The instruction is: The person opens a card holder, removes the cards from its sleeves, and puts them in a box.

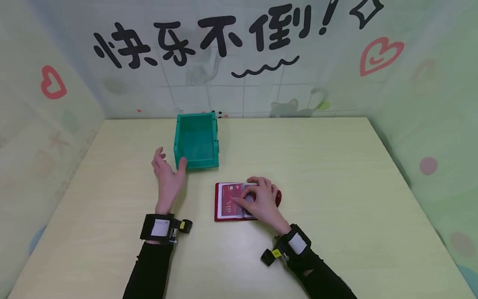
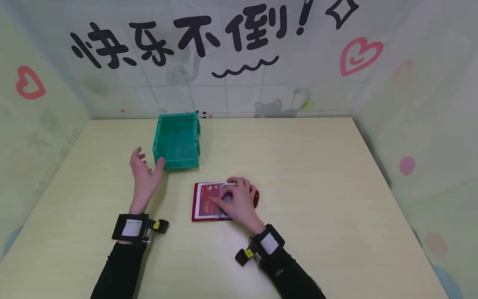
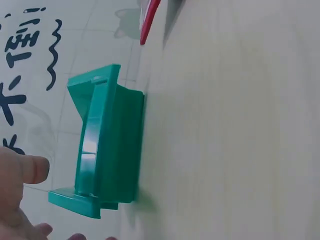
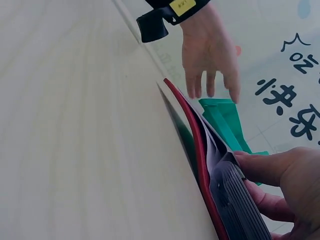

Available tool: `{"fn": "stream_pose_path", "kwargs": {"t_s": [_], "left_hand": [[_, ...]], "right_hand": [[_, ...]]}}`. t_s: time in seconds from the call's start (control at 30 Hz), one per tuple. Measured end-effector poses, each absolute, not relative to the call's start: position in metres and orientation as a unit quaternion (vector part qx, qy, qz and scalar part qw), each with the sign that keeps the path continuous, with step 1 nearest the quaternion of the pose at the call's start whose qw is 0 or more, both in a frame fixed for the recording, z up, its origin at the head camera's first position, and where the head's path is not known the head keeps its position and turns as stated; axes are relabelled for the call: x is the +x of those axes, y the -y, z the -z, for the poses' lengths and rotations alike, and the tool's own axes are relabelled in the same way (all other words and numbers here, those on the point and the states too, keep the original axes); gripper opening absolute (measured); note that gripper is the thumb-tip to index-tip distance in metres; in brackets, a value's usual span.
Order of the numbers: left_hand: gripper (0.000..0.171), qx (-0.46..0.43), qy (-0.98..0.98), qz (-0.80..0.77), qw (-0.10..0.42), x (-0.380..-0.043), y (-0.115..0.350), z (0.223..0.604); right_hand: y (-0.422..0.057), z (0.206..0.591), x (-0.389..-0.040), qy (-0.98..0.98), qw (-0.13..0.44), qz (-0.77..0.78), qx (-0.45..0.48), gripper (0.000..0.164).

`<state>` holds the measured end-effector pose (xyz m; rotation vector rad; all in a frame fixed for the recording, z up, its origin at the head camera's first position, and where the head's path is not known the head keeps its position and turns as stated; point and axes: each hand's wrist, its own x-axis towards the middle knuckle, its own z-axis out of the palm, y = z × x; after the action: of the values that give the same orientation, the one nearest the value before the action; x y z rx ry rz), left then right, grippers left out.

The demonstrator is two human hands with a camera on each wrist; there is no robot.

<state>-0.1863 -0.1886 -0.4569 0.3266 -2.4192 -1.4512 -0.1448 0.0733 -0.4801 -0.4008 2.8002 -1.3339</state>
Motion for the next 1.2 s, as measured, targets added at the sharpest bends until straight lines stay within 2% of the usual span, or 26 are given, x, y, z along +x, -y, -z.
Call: {"fn": "stream_pose_path", "kwargs": {"t_s": [0.13, 0.27, 0.47, 0.73, 0.9, 1.03, 1.2], "left_hand": [[0.065, 0.081, 0.857, 0.501, 0.09, -0.208, 0.196, 0.461], [0.058, 0.051, 0.869, 0.489, 0.058, -0.218, 0.182, 0.462], [0.063, -0.012, 0.874, 0.485, 0.013, -0.222, 0.146, 0.462], [0.07, -0.044, 0.871, 0.487, -0.035, -0.228, 0.121, 0.463], [0.078, -0.053, 0.888, 0.455, -0.042, -0.211, 0.127, 0.454], [0.066, -0.078, 0.909, 0.408, -0.039, -0.187, 0.136, 0.442], [0.047, -0.098, 0.896, 0.416, -0.12, -0.167, 0.146, 0.442]], "right_hand": [[-0.073, 0.478, -0.145, -0.895, 0.005, 0.427, -0.126, 0.023], [-0.074, 0.479, -0.144, -0.893, 0.007, 0.432, -0.13, 0.022], [-0.075, 0.482, -0.145, -0.89, 0.009, 0.437, -0.13, 0.02], [-0.079, 0.483, -0.146, -0.889, 0.016, 0.437, -0.133, 0.021], [-0.082, 0.484, -0.147, -0.887, 0.032, 0.443, -0.125, 0.021], [-0.082, 0.482, -0.149, -0.883, 0.038, 0.447, -0.134, 0.02], [-0.081, 0.481, -0.15, -0.881, 0.042, 0.451, -0.135, 0.02]]}}
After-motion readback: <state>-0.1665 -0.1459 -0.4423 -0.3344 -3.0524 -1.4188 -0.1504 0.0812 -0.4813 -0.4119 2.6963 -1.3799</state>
